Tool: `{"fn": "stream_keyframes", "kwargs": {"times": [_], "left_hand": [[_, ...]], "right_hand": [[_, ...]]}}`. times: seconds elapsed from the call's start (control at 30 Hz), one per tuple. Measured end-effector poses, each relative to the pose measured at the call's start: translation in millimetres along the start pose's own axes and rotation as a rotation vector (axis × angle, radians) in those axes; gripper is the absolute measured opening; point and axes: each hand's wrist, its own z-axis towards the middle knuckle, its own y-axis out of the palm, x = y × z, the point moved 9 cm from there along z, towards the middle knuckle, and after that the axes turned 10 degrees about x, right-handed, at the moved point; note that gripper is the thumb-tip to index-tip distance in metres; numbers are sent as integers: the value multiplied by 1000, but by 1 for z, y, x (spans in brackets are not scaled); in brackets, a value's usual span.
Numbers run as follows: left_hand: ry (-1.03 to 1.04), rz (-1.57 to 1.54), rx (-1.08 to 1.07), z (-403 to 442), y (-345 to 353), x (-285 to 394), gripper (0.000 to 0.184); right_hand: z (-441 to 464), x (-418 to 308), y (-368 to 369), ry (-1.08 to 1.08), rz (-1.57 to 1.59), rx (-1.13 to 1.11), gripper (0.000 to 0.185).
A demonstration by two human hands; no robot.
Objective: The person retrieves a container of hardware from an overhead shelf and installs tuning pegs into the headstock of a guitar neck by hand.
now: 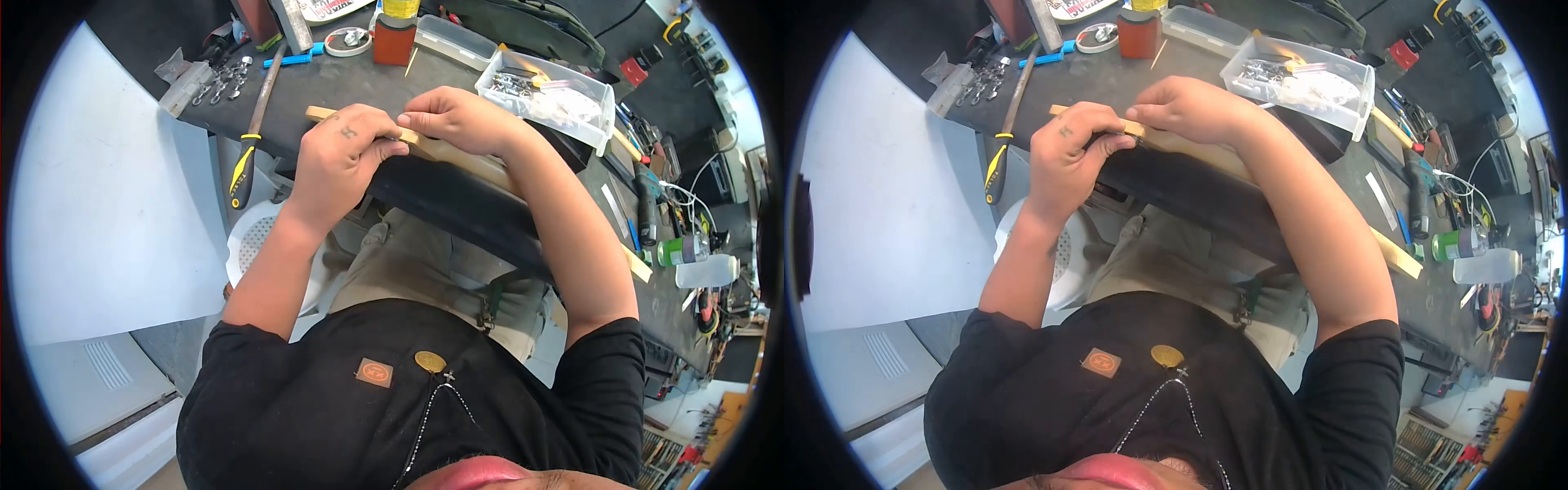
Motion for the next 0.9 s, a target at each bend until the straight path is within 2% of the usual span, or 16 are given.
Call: {"fn": "stream_keyframes", "kwargs": {"times": [0.1, 0.2, 0.4, 0.5, 0.6, 0.7, 0.9], "left_hand": [[0, 2, -8, 2, 1, 0, 19], [16, 11, -6, 3, 2, -1, 19], [22, -6, 12, 6, 3, 0, 19], [7, -4, 20, 6, 3, -1, 18], [14, 9, 16, 8, 5, 0, 18], [21, 20, 14, 10, 5, 1, 18], [34, 50, 6, 10, 4, 2, 20]], "right_hand": [[-3, 1, -7, -16, 78, 68, 36], [0, 2, -5, -57, 153, 5, 34], [2, 4, -6, 0, -13, 17, 36], [3, 0, -5, -42, 22, 21, 33], [-3, -2, -12, -45, 53, 145, 32], [1, 7, -5, 9, 272, -4, 32], [2, 2, -2, -7, 153, -56, 36]]}}
